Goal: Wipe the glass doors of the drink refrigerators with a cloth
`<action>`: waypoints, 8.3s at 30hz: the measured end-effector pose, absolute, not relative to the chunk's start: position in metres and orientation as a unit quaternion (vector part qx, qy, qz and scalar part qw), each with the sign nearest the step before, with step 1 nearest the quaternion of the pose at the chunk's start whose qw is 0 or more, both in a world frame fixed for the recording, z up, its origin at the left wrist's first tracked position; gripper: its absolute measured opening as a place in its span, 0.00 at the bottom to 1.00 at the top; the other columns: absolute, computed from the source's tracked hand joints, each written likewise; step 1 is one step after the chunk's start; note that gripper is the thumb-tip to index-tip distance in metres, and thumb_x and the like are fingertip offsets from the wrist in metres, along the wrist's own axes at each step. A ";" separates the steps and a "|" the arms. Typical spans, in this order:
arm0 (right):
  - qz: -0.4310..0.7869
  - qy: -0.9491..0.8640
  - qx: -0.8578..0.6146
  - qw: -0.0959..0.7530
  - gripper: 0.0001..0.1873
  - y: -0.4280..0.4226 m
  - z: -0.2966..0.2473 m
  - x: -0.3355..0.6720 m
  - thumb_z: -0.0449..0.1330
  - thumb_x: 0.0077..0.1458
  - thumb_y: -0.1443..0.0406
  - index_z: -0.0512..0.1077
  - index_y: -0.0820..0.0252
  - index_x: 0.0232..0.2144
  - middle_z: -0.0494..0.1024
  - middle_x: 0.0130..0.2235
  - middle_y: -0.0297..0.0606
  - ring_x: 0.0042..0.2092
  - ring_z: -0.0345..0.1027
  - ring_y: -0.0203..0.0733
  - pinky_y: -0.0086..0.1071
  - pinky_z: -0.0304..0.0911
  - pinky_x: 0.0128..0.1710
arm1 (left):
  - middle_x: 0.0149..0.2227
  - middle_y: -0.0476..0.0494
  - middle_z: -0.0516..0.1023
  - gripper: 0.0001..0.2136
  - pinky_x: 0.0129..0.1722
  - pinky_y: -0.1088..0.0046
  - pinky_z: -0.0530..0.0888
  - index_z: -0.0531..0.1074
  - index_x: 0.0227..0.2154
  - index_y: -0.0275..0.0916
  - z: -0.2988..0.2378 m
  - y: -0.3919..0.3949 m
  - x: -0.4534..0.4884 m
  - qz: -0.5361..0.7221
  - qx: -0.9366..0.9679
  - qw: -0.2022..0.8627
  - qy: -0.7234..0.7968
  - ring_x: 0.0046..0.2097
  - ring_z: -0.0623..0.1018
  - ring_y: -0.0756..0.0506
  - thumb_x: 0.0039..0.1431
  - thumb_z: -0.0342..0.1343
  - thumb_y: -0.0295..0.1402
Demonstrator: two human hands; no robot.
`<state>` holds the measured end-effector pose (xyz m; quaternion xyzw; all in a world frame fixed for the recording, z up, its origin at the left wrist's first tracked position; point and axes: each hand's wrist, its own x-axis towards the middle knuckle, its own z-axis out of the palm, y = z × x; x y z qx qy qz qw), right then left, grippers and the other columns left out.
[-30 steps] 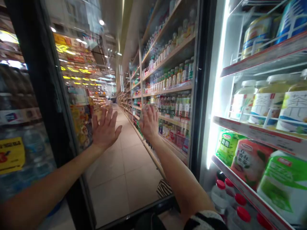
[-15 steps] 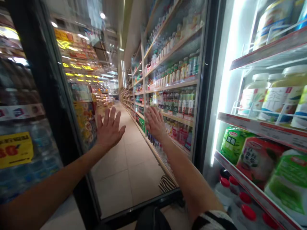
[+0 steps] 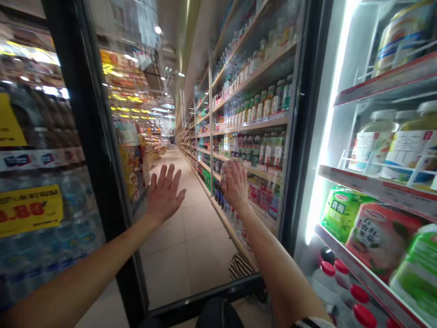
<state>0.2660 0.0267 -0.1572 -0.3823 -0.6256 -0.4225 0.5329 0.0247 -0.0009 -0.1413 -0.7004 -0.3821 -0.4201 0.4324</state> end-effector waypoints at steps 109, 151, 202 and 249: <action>-0.401 -0.673 -0.368 0.501 0.32 0.010 -0.219 0.229 0.47 0.55 0.70 0.47 0.61 0.62 0.54 0.62 0.46 0.65 0.36 0.49 0.52 0.50 0.59 | 0.62 0.41 0.54 0.27 0.61 0.55 0.49 0.58 0.57 0.40 -0.252 -0.054 -0.009 -0.260 -0.753 0.374 -0.474 0.64 0.53 0.40 0.52 0.50 0.32; -0.417 -0.804 -0.200 0.373 0.24 -0.002 -0.111 0.058 0.52 0.55 0.69 0.61 0.64 0.55 0.57 0.61 0.46 0.64 0.41 0.49 0.51 0.42 0.61 | 0.61 0.35 0.58 0.26 0.61 0.56 0.49 0.56 0.58 0.33 -0.158 -0.091 -0.095 -0.383 -0.655 0.437 -0.482 0.63 0.55 0.41 0.54 0.46 0.31; -0.494 -0.594 -0.321 0.548 0.24 0.034 0.001 0.206 0.47 0.56 0.60 0.61 0.61 0.55 0.60 0.59 0.44 0.62 0.45 0.48 0.49 0.44 0.59 | 0.63 0.36 0.51 0.26 0.61 0.50 0.46 0.55 0.58 0.37 -0.021 -0.002 0.009 -0.501 -0.623 0.434 -0.416 0.65 0.47 0.38 0.57 0.47 0.39; -0.406 -0.441 -0.404 0.691 0.26 0.052 -0.041 0.320 0.46 0.54 0.62 0.61 0.65 0.55 0.62 0.57 0.53 0.60 0.51 0.56 0.55 0.47 0.56 | 0.64 0.41 0.48 0.26 0.63 0.52 0.42 0.51 0.60 0.40 -0.029 -0.002 0.013 -0.492 -0.623 0.421 -0.440 0.65 0.44 0.41 0.59 0.43 0.39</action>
